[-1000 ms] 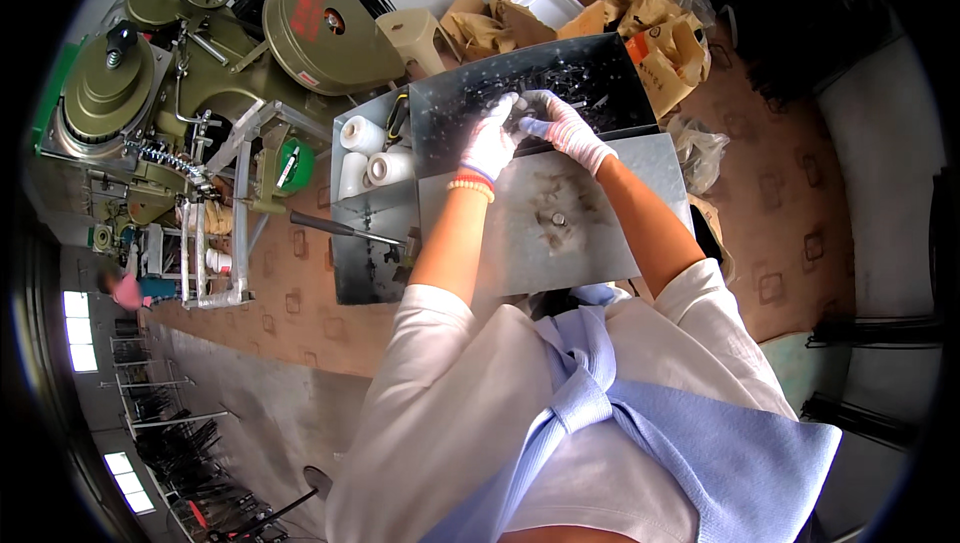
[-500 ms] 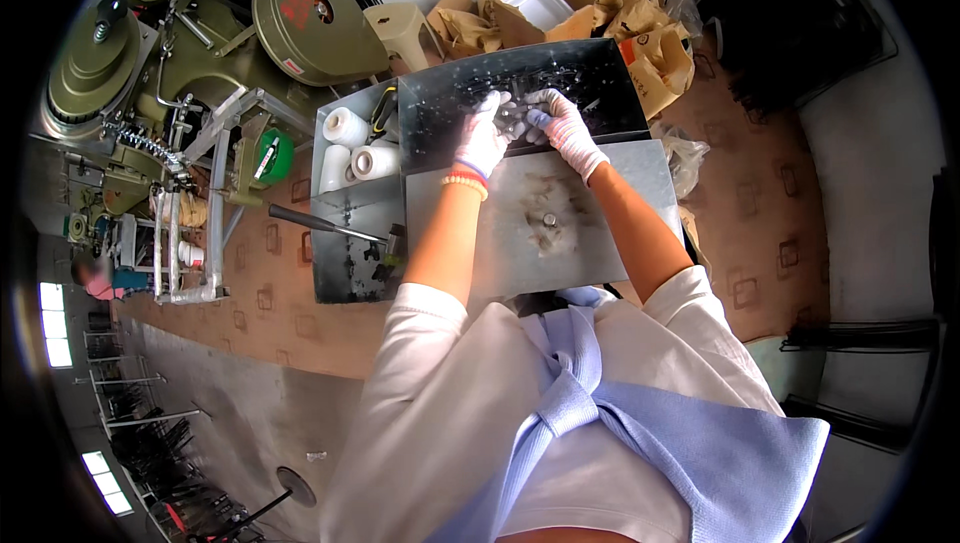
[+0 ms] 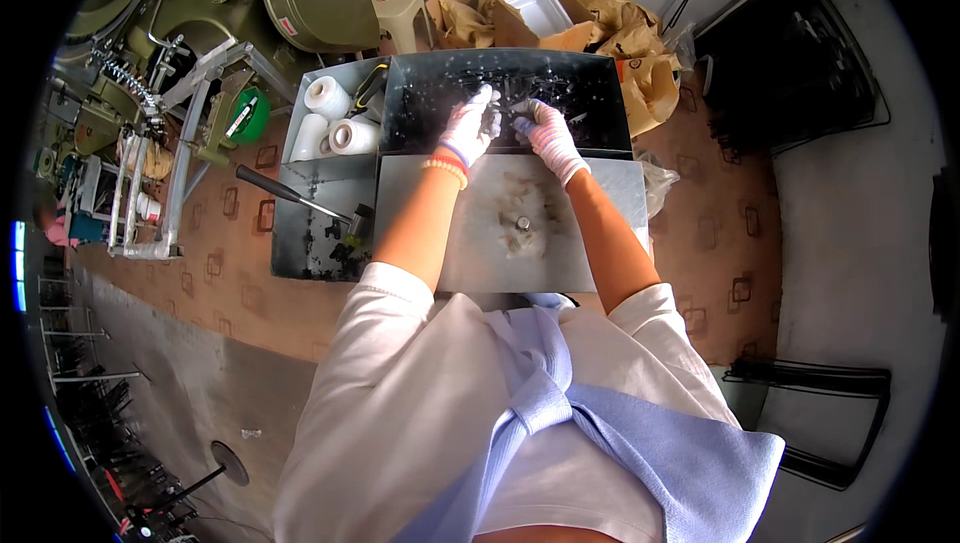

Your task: The person sorts small black fasteners from a metal bin using gloved hands. They pick up individual items, inspect them, and place them into a separate pile on the bin's lid. The process involves repetitive picking and placing of small hardware components.

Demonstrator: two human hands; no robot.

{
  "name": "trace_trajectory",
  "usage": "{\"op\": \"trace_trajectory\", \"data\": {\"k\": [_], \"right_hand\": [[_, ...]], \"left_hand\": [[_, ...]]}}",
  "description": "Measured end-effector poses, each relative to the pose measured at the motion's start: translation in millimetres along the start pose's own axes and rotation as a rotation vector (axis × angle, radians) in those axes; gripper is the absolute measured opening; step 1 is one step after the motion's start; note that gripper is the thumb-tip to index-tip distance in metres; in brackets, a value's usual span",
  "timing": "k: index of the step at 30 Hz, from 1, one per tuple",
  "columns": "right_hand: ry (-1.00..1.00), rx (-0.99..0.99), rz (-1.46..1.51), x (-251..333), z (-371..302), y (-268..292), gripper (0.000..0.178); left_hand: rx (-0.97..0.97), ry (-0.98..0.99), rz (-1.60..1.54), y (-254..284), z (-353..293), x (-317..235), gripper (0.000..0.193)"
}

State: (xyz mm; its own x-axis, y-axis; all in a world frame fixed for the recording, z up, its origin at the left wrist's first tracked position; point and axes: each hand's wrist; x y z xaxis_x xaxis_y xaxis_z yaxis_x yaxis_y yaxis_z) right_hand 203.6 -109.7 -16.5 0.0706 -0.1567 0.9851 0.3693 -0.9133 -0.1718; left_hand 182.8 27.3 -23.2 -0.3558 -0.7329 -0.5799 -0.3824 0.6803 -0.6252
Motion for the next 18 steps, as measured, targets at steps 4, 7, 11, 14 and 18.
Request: {"op": "trace_trajectory", "data": {"k": [4, 7, 11, 14, 18], "right_hand": [[0.015, -0.072, 0.186, -34.5, 22.4, 12.4, 0.013], [0.160, -0.102, 0.004, -39.6, 21.6, 13.4, 0.017], [0.318, -0.159, -0.066, -33.4, 14.7, 9.4, 0.024], [0.287, -0.188, -0.092, -17.3, 5.5, 5.8, 0.024], [0.195, -0.207, -0.122, -12.2, 5.7, 9.2, 0.024]], "left_hand": [[-0.016, -0.003, 0.033, -4.3, -3.4, -0.2, 0.022], [-0.039, -0.009, 0.050, -7.5, -8.3, 0.4, 0.022], [0.075, 0.102, 0.229, -9.6, -13.6, -3.4, 0.020], [0.165, 0.131, 0.379, -15.5, -25.6, -6.0, 0.017], [0.242, 0.095, 0.488, -15.0, -27.8, -3.8, 0.014]]}}
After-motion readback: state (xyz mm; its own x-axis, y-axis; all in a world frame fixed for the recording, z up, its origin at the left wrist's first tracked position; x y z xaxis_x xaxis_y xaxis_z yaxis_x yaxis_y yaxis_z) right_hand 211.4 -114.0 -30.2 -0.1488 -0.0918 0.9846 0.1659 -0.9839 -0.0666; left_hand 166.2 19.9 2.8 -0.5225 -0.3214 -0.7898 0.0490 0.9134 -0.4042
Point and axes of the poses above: each hand's wrist, its own z-axis towards the middle knuckle, its own y-axis out of the back of the hand, x = y × z, and after that the axes turned 10 degrees about y, right-handed
